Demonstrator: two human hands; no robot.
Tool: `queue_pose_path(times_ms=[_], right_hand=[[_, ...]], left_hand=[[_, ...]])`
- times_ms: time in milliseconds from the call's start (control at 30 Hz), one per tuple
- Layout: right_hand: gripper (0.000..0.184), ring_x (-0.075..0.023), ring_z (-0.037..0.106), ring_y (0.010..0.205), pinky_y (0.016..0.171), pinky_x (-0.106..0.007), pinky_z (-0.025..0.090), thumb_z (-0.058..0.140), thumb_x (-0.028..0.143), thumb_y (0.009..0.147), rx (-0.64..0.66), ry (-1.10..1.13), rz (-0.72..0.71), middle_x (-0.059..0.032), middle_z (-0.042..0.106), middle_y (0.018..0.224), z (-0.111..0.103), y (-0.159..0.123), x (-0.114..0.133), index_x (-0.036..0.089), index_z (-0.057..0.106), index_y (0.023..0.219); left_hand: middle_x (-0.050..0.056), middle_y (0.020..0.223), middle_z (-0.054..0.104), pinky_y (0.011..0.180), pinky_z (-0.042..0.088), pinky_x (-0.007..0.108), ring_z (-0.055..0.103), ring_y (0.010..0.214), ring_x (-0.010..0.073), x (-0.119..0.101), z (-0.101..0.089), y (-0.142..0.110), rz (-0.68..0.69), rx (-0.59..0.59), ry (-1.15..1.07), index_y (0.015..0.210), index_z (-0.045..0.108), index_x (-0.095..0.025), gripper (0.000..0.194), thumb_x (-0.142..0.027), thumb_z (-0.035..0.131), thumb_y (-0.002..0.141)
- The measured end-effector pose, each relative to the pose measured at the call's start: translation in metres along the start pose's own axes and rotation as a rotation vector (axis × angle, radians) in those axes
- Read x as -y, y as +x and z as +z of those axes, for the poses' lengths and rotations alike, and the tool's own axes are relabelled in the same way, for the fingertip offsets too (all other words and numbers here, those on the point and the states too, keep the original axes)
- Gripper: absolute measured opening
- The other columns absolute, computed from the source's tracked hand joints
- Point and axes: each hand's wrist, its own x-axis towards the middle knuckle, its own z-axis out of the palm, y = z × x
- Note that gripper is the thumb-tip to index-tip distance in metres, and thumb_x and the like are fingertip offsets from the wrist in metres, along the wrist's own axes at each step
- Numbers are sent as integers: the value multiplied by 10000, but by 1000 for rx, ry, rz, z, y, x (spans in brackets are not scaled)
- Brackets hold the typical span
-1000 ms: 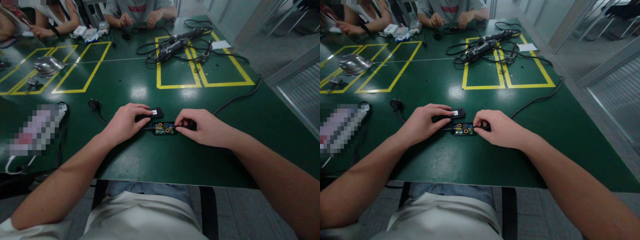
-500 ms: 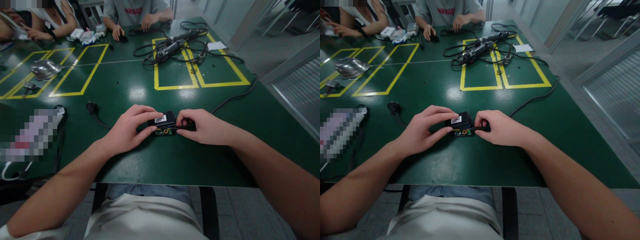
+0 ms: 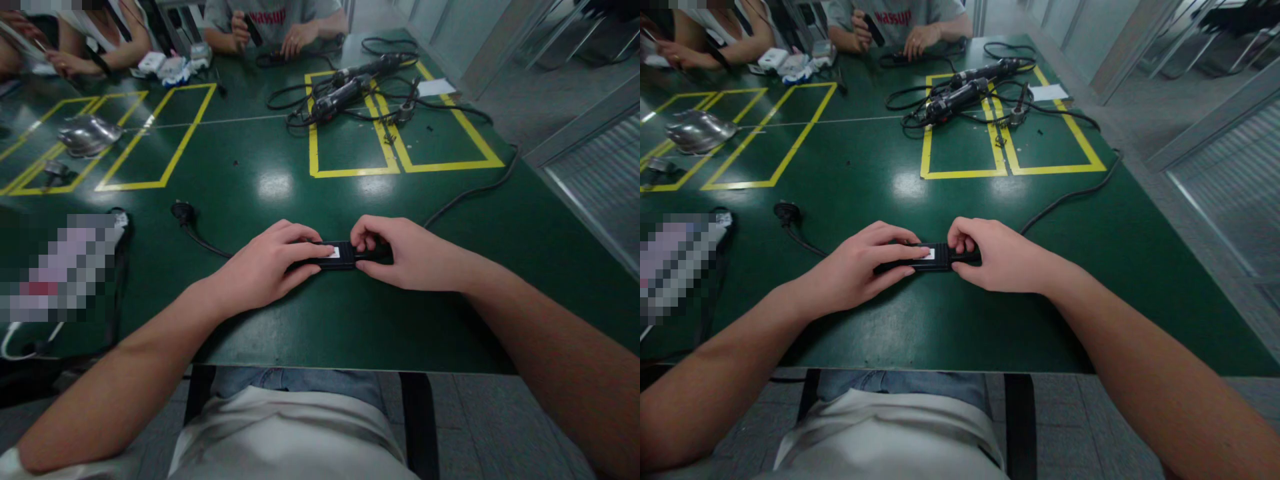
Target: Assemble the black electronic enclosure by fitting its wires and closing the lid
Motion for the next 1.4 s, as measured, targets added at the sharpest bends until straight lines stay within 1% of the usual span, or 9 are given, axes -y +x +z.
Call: queue_pose_path(times_ms=[200,300,367,567,800,967,1233,1333,1400], right_hand=[[210,-213,626,806,723,-342,476,721,277,837,5,21,-4,-34,706,926,-1,-1,1,244,617,1016],[272,-212,620,804,725,-343,476,762,315,830,2,43,3,-28,699,934,-1,-1,2,247,620,1051],[300,-211,617,803,736,-347,478,785,350,832,3,38,5,-25,692,934,0,-2,2,243,631,1065],[319,-208,617,797,749,-351,478,802,409,848,1,22,5,-23,689,921,2,-1,0,231,669,1077],[285,-195,611,755,703,-331,470,816,427,861,-16,30,8,-11,681,871,2,0,-1,228,700,1030],[244,-185,614,732,690,-318,463,832,393,861,-17,33,0,-2,689,845,0,0,1,233,714,1003],[242,-191,626,740,693,-319,466,840,368,852,-13,1,1,-2,698,857,0,0,3,247,690,999],[301,-199,632,752,698,-325,476,833,387,853,-13,19,17,-5,699,873,0,0,2,251,668,1064],[370,-203,639,758,705,-329,489,832,401,851,-26,42,30,-4,699,884,2,-1,1,255,633,1126]], left_hand=[[126,1345,770,1107,587,436,713,1217,261,-1,1,0,-7,-12,-6,1423,742,-209,326,-269,649,1117],[139,1368,767,1114,584,438,708,1240,271,-1,2,-1,-32,-36,-18,1566,620,-182,487,-272,692,1093],[139,1379,767,1111,584,439,707,1248,274,-1,2,-1,-47,-42,-25,1606,571,-183,545,-273,702,1085],[128,1345,786,1119,574,437,717,1241,277,-3,0,2,-40,-5,-37,1394,724,-196,317,-280,680,1091],[111,1320,801,1107,577,420,727,1219,266,-5,-1,3,-75,-11,-51,1455,690,-194,383,-290,700,1085],[112,1292,810,1092,582,425,732,1200,268,-4,0,2,-78,-19,-58,1435,702,-190,367,-294,699,1082],[118,1322,795,1105,575,427,727,1219,271,-5,0,2,-54,-20,-45,1432,690,-195,355,-302,667,1094],[112,1321,793,1066,586,404,733,1182,258,-7,-1,2,-112,-29,-75,1441,678,-191,367,-323,637,1101],[104,1299,794,973,603,374,739,1118,246,-7,-1,2,-199,-71,-97,1420,679,-190,367,-336,643,1085]])
